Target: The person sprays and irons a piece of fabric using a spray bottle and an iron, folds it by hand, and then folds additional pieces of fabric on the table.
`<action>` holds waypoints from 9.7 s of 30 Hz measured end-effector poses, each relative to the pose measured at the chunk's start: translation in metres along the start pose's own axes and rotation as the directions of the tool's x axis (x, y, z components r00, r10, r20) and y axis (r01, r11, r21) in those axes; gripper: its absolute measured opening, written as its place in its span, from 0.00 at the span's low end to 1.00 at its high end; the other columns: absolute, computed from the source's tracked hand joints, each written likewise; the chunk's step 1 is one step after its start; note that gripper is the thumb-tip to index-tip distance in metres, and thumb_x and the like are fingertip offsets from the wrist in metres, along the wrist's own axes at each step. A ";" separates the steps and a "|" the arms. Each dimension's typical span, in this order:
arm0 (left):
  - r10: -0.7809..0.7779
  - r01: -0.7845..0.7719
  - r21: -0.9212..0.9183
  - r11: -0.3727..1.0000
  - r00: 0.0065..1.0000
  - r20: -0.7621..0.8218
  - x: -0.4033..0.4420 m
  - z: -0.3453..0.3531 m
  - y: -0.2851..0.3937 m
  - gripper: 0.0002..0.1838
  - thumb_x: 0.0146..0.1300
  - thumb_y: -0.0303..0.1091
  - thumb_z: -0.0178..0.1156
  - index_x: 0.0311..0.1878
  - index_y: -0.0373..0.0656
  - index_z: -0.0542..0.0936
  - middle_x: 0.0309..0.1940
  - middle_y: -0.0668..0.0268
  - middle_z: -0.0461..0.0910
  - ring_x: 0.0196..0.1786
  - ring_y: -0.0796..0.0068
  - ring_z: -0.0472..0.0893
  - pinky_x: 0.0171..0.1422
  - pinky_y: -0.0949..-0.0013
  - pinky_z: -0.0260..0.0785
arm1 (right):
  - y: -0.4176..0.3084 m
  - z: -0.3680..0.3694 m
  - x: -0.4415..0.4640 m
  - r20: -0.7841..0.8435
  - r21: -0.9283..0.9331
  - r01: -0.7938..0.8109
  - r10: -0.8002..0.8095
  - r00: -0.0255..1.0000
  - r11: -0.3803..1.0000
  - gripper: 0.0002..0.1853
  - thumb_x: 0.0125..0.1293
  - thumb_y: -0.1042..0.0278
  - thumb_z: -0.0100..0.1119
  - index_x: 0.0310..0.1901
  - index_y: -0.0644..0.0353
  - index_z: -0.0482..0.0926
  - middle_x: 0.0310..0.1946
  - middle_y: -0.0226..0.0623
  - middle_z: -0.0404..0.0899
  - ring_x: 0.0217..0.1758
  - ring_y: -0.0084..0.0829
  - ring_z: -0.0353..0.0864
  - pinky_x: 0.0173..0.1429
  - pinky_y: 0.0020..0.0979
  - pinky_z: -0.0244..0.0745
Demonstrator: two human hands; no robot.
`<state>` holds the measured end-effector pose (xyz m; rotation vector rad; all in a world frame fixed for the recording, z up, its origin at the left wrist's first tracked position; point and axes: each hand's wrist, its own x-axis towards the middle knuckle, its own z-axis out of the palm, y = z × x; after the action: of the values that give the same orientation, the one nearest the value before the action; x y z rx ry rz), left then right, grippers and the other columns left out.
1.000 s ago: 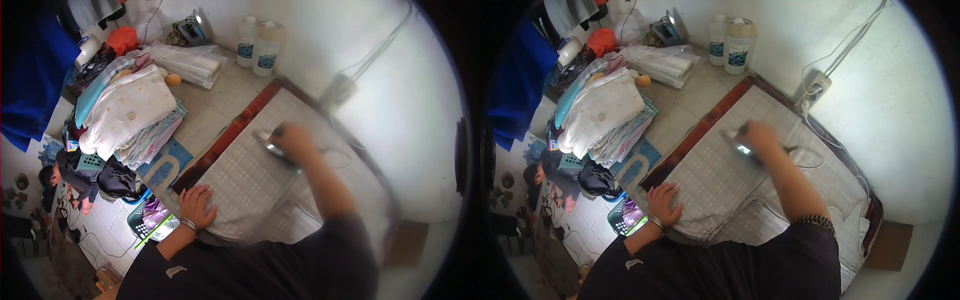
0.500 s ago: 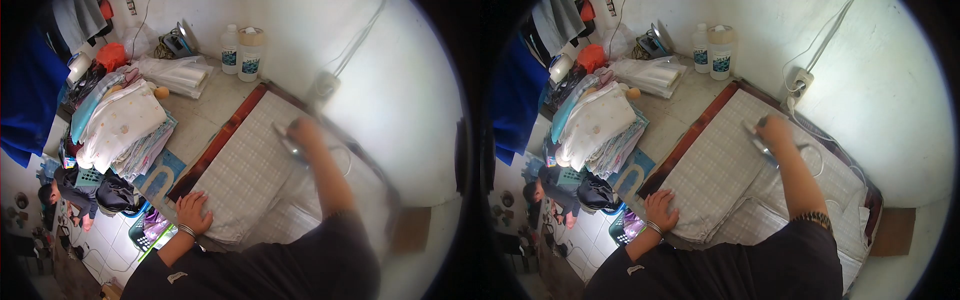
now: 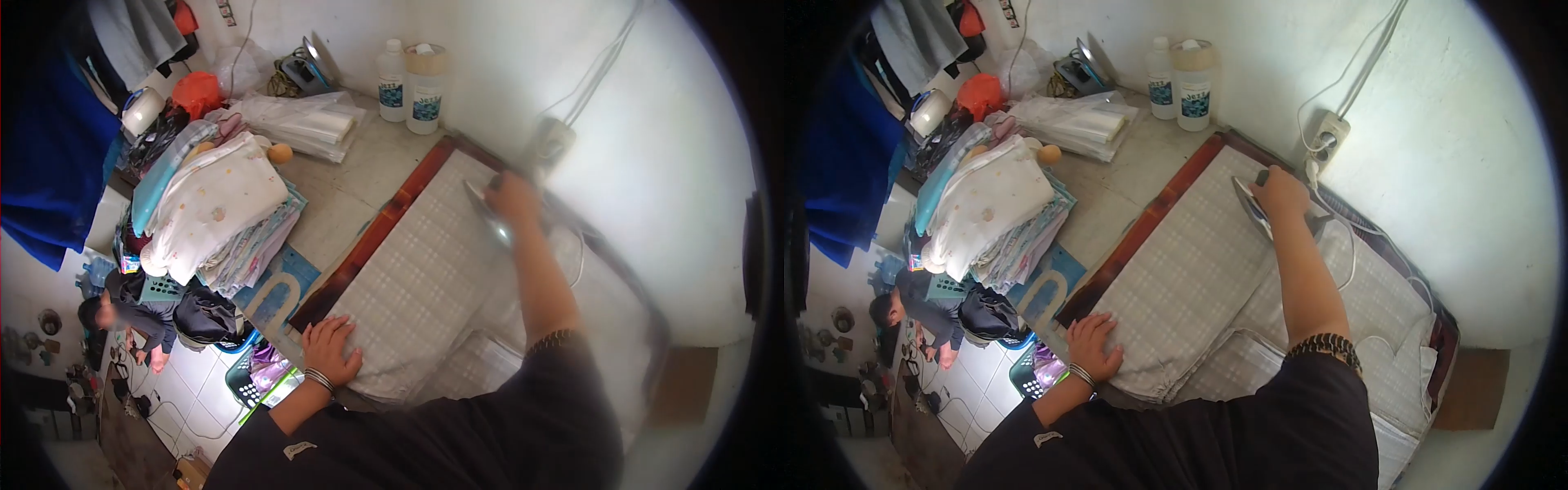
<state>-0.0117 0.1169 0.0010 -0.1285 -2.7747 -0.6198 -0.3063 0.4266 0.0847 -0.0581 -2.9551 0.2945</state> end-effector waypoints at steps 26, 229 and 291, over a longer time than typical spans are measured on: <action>0.031 -0.032 -0.049 0.998 0.999 -0.023 0.002 -0.002 -0.004 0.24 0.43 0.43 0.61 0.47 0.48 0.78 0.53 0.66 0.76 0.58 0.60 0.71 0.62 0.55 0.57 | -0.030 0.024 0.073 0.070 -0.115 -0.087 0.095 0.993 0.990 0.26 0.54 0.42 0.63 0.49 0.52 0.79 0.48 0.40 0.80 0.51 0.39 0.80 0.49 0.40 0.76; -0.035 -0.022 0.296 0.955 0.982 0.187 -0.071 0.049 0.147 0.35 0.56 0.47 0.55 0.68 0.48 0.62 0.69 0.59 0.59 0.71 0.56 0.57 0.70 0.38 0.45 | 0.498 0.092 -0.935 0.595 0.020 -0.995 0.799 0.090 0.097 0.30 0.59 0.59 0.62 0.59 0.66 0.65 0.45 0.45 0.79 0.44 0.44 0.81 0.40 0.39 0.79; 0.106 -0.088 0.142 0.986 0.986 -0.125 -0.088 0.052 0.159 0.27 0.47 0.35 0.57 0.55 0.43 0.73 0.54 0.57 0.71 0.57 0.52 0.68 0.64 0.51 0.54 | 0.610 -0.340 -0.433 -0.469 0.401 -0.703 0.791 0.392 0.587 0.23 0.51 0.69 0.57 0.51 0.64 0.76 0.42 0.51 0.80 0.46 0.46 0.79 0.52 0.39 0.72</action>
<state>0.0817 0.2806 -0.0068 -0.1860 -2.6542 -0.3984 0.1926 1.0656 0.2199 -1.2654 -2.0291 0.4743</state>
